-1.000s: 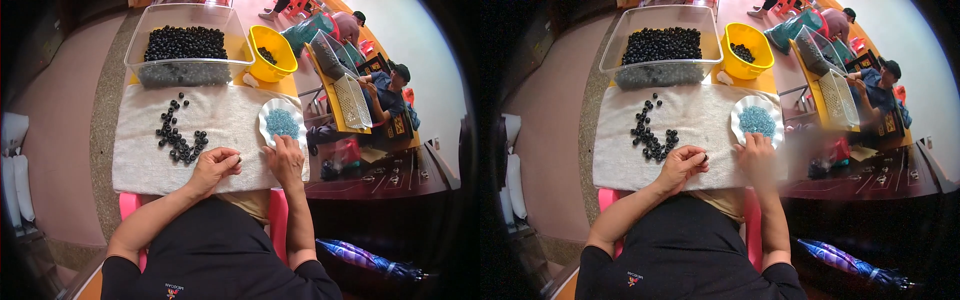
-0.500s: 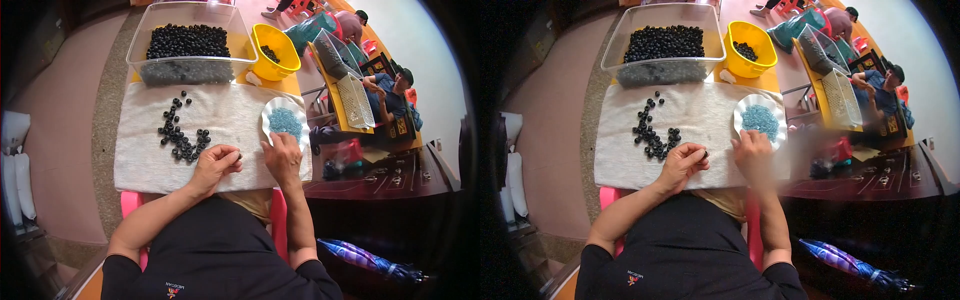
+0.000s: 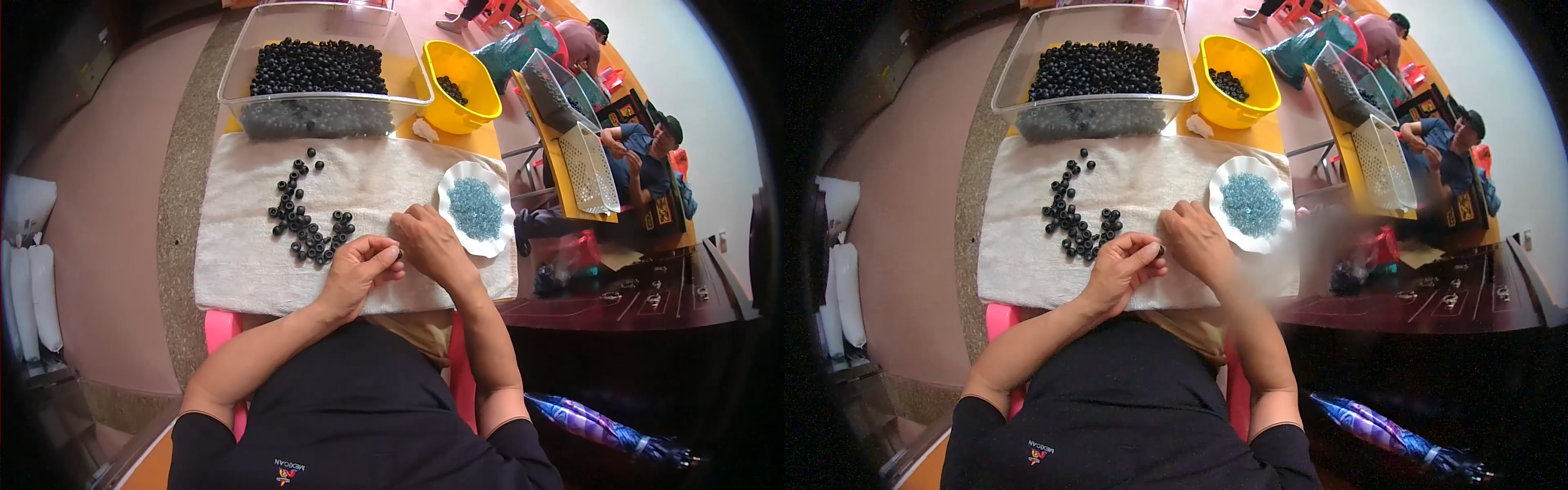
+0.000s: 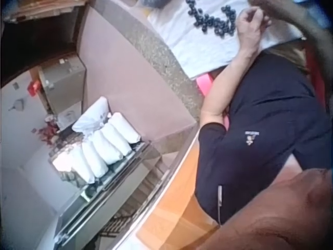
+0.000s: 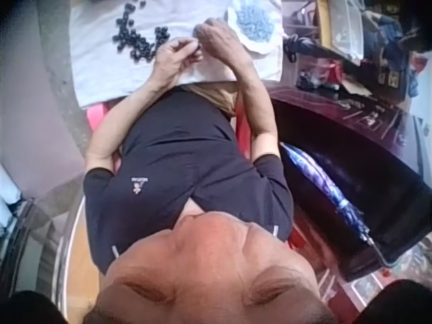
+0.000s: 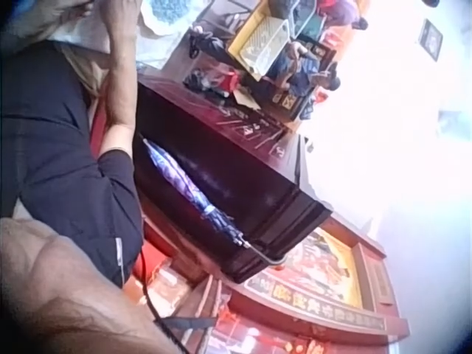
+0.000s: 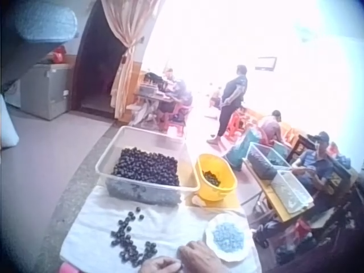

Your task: The person is manually inserting small blue beads into black ring-like components at a workbench.

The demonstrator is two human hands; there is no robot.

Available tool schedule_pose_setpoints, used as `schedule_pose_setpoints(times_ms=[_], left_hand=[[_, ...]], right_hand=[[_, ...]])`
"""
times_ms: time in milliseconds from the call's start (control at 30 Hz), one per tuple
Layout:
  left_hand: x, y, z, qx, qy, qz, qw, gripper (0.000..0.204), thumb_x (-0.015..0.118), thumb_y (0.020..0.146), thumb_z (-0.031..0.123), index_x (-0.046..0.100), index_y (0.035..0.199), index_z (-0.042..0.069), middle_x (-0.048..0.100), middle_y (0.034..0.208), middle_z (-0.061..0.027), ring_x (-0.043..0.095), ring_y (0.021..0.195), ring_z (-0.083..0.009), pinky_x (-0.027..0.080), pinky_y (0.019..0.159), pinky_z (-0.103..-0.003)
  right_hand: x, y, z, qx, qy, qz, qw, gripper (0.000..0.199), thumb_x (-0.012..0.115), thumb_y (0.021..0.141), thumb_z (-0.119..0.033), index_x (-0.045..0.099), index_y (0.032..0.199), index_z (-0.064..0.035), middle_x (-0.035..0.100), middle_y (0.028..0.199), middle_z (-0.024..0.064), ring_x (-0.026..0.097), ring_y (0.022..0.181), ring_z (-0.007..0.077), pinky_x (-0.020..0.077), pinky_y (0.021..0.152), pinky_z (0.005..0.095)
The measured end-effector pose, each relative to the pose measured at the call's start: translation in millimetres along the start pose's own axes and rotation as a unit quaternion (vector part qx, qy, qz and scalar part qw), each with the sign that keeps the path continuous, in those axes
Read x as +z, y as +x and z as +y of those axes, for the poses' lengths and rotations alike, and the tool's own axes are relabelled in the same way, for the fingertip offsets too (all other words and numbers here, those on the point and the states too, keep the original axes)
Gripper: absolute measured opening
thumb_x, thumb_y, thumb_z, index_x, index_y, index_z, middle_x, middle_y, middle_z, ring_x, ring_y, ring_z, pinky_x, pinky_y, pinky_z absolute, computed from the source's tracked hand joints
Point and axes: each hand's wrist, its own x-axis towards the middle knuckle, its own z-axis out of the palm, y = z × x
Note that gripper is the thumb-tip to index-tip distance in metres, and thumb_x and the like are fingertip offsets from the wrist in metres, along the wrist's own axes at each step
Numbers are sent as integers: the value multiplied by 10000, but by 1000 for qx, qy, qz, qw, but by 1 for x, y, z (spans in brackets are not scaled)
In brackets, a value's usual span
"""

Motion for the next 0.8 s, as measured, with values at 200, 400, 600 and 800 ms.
schedule_pose_setpoints(times_ms=[200, 400, 600, 800], left_hand=[[0, 0, 2, -2, -4, 14, 1000, 148, 622, 957, 105, 620, 1078, 19, 660, 942, -52, 656, 844, -136, 573, 793, -295], [1, -1, 5, -15, -4, 10, 1000, 151, 621, 958, 104, 613, 1082, 20, 658, 958, -53, 652, 850, -134, 568, 804, -295], [0, 1, 4, -16, -5, -16, 1000, 144, 627, 956, 115, 620, 1074, 33, 662, 957, -50, 649, 864, -131, 564, 805, -297], [-2, 1, 4, -18, -3, -4, 1000, 129, 632, 954, 118, 623, 1058, 42, 663, 971, -42, 644, 881, -125, 554, 815, -292]], right_hand=[[2, -16, 2, 17, 265, 152, 952, 141, 625, 870, 48, 656, 1003, 17, 648, 874, 131, 659, 786, 242, 524, 695, 313], [6, -43, -5, 146, 501, 87, 849, 64, 651, 879, 70, 652, 938, 46, 660, 897, 68, 657, 840, 121, 536, 717, 237], [3, -44, -14, 159, 465, 73, 868, 34, 676, 874, 36, 660, 903, 42, 657, 843, 47, 638, 785, 104, 507, 683, 221], [-5, -42, -30, 39, 380, 142, 913, 123, 703, 840, 31, 685, 962, 24, 667, 839, 92, 648, 750, 149, 494, 651, 252]])
